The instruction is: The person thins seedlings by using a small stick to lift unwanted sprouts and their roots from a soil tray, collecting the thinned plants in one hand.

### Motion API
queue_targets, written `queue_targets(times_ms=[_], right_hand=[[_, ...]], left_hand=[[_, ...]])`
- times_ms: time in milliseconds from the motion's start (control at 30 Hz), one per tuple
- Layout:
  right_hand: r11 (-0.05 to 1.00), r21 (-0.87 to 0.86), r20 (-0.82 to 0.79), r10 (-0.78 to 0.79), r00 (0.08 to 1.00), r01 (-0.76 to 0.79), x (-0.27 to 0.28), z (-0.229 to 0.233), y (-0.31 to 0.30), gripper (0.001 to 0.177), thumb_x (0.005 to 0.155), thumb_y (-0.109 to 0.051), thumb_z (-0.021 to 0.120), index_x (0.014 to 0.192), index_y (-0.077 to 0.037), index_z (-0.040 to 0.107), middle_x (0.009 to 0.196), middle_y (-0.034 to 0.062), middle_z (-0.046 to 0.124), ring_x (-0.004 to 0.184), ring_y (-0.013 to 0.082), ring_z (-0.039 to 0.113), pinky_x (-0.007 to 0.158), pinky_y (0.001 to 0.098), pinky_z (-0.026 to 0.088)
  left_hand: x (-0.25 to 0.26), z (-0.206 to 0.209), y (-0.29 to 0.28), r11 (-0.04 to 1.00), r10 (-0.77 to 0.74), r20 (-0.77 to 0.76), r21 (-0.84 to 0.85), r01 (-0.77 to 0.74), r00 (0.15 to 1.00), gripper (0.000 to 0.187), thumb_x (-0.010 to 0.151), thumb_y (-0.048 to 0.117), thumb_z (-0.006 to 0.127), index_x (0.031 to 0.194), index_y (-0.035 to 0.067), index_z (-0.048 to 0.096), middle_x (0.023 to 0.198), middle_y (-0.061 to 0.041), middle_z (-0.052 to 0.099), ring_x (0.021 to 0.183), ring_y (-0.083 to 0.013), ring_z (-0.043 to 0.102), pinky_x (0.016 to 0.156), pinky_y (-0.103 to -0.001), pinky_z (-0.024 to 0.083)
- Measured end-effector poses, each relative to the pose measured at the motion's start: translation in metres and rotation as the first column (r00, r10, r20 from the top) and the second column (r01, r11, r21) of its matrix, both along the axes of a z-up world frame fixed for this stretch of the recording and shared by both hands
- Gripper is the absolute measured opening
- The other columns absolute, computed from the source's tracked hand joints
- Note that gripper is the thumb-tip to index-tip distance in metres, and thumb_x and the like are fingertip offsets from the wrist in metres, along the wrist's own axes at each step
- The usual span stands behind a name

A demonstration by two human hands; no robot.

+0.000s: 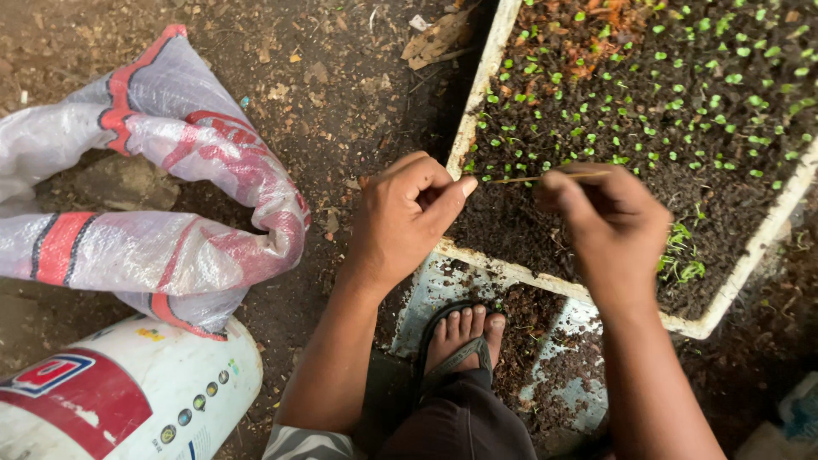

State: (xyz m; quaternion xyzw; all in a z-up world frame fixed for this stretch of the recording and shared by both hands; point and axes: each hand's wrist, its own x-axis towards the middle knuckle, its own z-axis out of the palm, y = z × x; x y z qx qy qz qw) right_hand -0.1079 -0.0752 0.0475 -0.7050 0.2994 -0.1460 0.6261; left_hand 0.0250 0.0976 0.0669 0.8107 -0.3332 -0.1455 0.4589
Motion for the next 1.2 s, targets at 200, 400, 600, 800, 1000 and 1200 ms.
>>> queue_targets(times_ms=[200,400,600,800,1000,1200], right_hand=[[0.969,0.050,0.037,-0.243,0.969,0.241,-0.053,0.031,-0.031,0.007,0.109,0.004,0.064,0.116,0.002,0.065,0.106,0.0173,0.070,0.089,0.0223,0.075,0.082,0.0303,0.071],[0.930,0.115,-0.088,-0.341,0.936,0.349,-0.094,0.021,-0.048,0.007,0.108,-0.006,0.066,0.110,0.000,0.067,0.094,0.0140,0.069,0.080,0.0190,0.074,0.074,0.0266,0.069],[0.920,0.194,-0.143,-0.317,0.938,0.341,-0.106,0.004,-0.052,0.011,0.103,-0.001,0.064,0.113,0.003,0.064,0.101,0.0198,0.071,0.076,0.0235,0.072,0.068,0.0271,0.065],[0.913,0.123,-0.140,-0.373,0.917,0.390,-0.107,0.006,-0.052,0.008,0.105,-0.004,0.066,0.112,0.001,0.064,0.096,0.0154,0.069,0.075,0.0204,0.071,0.070,0.0271,0.067],[0.907,0.144,-0.147,-0.376,0.915,0.396,-0.109,0.010,-0.056,0.009,0.104,-0.006,0.066,0.112,-0.002,0.064,0.098,0.0153,0.071,0.072,0.0188,0.071,0.066,0.0222,0.062],[0.917,0.183,-0.146,-0.331,0.932,0.354,-0.114,0.003,-0.057,0.013,0.103,-0.002,0.064,0.114,0.003,0.063,0.101,0.0191,0.070,0.073,0.0232,0.071,0.070,0.0276,0.065]], left_hand=[[-0.028,-0.027,-0.023,0.980,-0.183,-0.056,-0.088,0.178,0.981,0.004,0.095,0.003,0.066,0.098,0.002,0.064,0.098,-0.011,0.065,0.087,-0.0214,0.065,0.079,-0.032,0.057],[-0.071,-0.047,-0.054,0.951,-0.307,-0.092,-0.004,0.308,0.947,0.007,0.094,0.005,0.066,0.100,0.001,0.067,0.099,-0.010,0.067,0.088,-0.0248,0.068,0.076,-0.035,0.061],[-0.098,-0.058,-0.062,0.941,-0.324,-0.084,0.076,0.331,0.942,0.009,0.092,0.002,0.065,0.101,0.004,0.066,0.100,-0.007,0.064,0.091,-0.0253,0.065,0.080,-0.036,0.059],[-0.116,-0.064,-0.064,0.947,-0.301,-0.063,0.099,0.306,0.951,0.005,0.092,0.005,0.067,0.096,0.004,0.065,0.096,-0.008,0.063,0.087,-0.0263,0.064,0.076,-0.037,0.057],[-0.139,-0.087,-0.086,0.941,-0.308,0.088,0.178,0.289,0.947,0.008,0.094,0.008,0.068,0.092,0.003,0.063,0.094,-0.009,0.060,0.081,-0.0238,0.057,0.064,-0.033,0.055],[-0.143,-0.093,-0.095,0.937,-0.300,0.164,0.233,0.259,0.940,0.007,0.096,0.007,0.065,0.090,0.003,0.062,0.094,-0.010,0.060,0.082,-0.0244,0.057,0.065,-0.034,0.057]])
